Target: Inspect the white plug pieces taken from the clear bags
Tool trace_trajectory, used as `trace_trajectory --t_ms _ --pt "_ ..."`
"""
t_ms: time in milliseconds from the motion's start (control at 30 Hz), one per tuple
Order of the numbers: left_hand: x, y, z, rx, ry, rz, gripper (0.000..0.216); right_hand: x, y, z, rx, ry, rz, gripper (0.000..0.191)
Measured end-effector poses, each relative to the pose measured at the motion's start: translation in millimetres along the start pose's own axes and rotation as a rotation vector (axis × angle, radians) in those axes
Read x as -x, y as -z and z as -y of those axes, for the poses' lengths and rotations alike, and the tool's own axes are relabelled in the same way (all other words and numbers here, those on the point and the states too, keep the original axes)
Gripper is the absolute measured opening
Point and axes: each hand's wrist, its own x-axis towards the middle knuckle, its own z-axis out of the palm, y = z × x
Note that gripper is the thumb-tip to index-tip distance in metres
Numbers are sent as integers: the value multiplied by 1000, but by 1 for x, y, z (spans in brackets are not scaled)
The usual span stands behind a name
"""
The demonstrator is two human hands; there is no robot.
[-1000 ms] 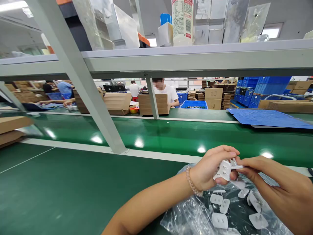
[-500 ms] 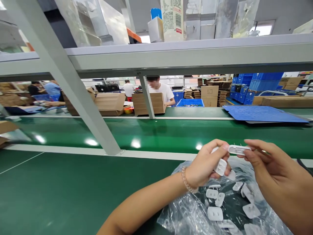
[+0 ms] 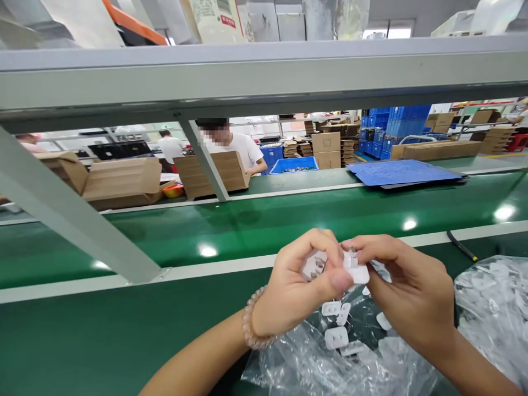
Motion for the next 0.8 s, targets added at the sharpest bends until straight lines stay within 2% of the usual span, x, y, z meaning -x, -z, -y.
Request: trace_trajectory --t_ms 133,300,500,800 --pt "-4 1 1 -58 -206 29 41 0 3 9 83 28 3 21" --pt "-9 1 -7 -314 -352 39 42 3 3 10 127 80 -17 19" --pt "-7 1 -13 -471 -438 65 34 6 3 9 84 121 -19 23" --pt "-5 -2 -11 -519 -488 51 29 7 4 9 42 109 -9 23"
